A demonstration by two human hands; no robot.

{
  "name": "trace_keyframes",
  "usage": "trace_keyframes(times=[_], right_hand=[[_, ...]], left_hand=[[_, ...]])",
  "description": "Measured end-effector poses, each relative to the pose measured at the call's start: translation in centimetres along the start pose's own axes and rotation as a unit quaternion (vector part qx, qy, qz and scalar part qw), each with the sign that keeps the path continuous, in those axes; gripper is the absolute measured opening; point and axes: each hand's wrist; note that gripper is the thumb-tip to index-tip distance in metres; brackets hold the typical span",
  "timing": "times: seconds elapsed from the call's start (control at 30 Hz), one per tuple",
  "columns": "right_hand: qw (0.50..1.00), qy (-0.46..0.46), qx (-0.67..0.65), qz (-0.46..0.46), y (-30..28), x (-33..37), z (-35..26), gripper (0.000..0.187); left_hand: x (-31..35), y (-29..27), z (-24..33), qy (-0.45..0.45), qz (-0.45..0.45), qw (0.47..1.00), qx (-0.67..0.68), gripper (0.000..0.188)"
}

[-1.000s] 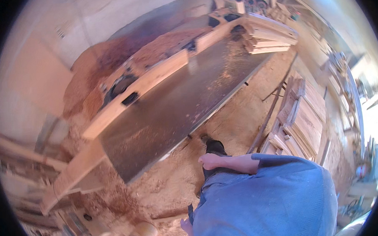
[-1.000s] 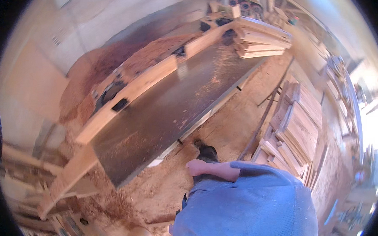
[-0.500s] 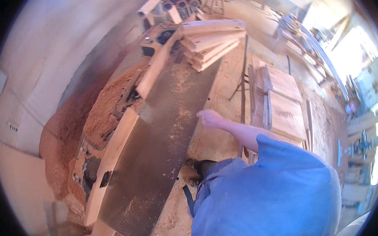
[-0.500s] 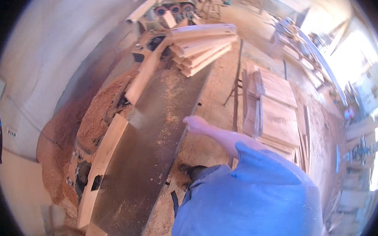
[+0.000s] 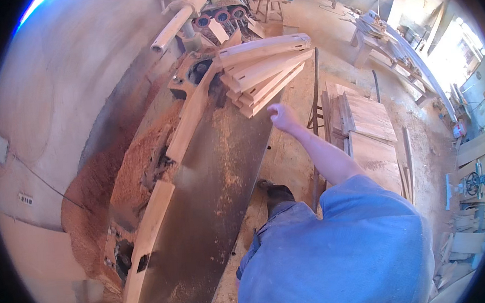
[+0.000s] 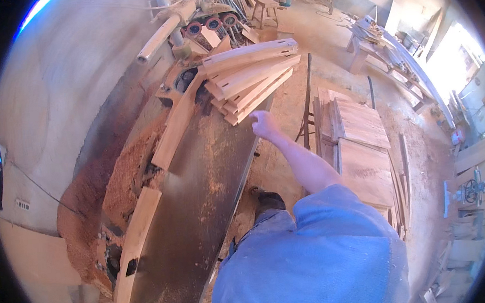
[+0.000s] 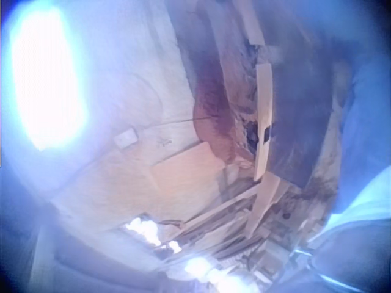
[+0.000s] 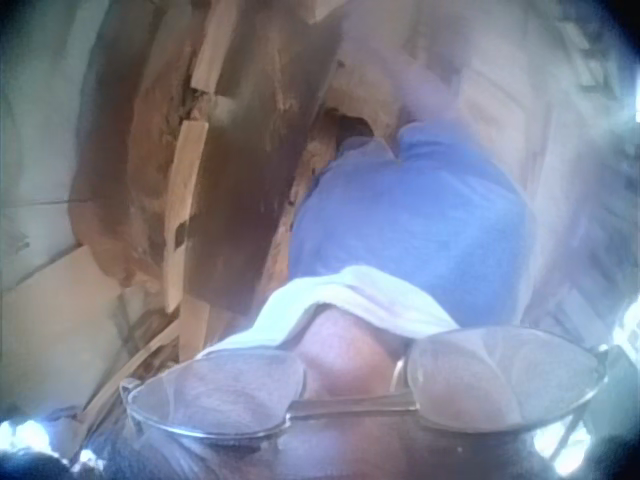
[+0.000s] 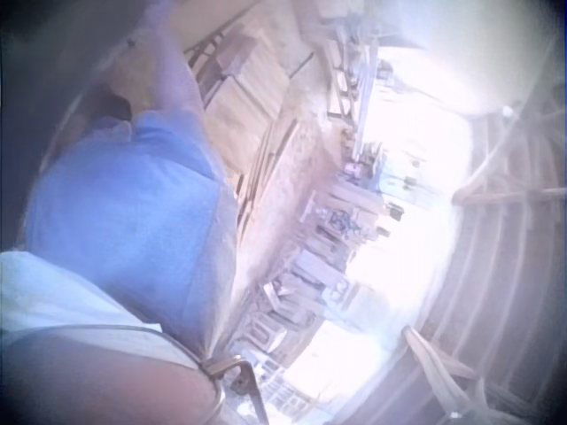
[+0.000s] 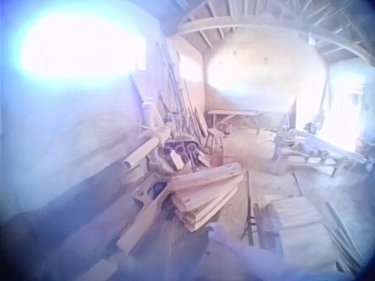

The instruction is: The person picks up curved wooden planks and guides them along a rotating routing machine bit to mill a groove into the edge before placing them into a stack.

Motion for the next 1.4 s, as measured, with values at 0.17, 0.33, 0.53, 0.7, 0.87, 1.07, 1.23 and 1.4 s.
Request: trace_keyframes(times=[0.17, 0.33, 0.53, 0.7, 0.87, 1.07, 1.23, 1.4], right_hand=[[0.987, -0.077, 0.100, 0.100, -5.6, -12.6, 4.0, 0.040], [0.959, -0.097, 0.244, 0.105, -11.6, -22.8, 7.3, 0.057], [0.929, -0.175, 0.319, 0.063, -13.6, -29.2, 9.9, 0.066], [0.957, -0.171, 0.233, 0.000, -14.1, -30.7, 8.7, 0.055], [0.946, -0.242, 0.209, 0.057, -14.5, -27.4, 5.3, 0.052], [0.917, -0.380, 0.119, 0.023, -10.1, -21.8, -3.3, 0.045], [0.887, -0.454, 0.005, -0.082, -2.5, -14.0, -12.3, 0.042], [0.833, -0.506, -0.053, -0.217, 5.0, -5.8, -17.3, 0.038]], left_hand=[[-1.7, 4.3, 8.6, 0.016, 0.039, 0.998, 0.040, 0.043], [-2.6, 7.8, 19.9, 0.076, 0.062, 0.987, 0.129, 0.044], [-6.6, 11.6, 33.2, -0.169, 0.019, 0.946, 0.277, 0.047], [-6.8, 14.4, 40.1, -0.009, 0.046, 0.941, 0.334, 0.042], [-6.2, 16.1, 46.3, 0.118, 0.025, 0.978, 0.172, 0.035], [-7.7, 16.9, 50.2, 0.242, -0.006, 0.958, 0.154, 0.051], [-9.1, 17.6, 53.1, 0.326, -0.140, 0.788, 0.502, 0.053], [-8.6, 13.7, 48.8, 0.320, 0.037, 0.640, 0.698, 0.044]])
Point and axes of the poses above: each hand's wrist, its own x-axis away from the middle knuckle, its own y-axis out of the palm, z = x × y, and after that the axes turned 9 degrees about -z, right-handed
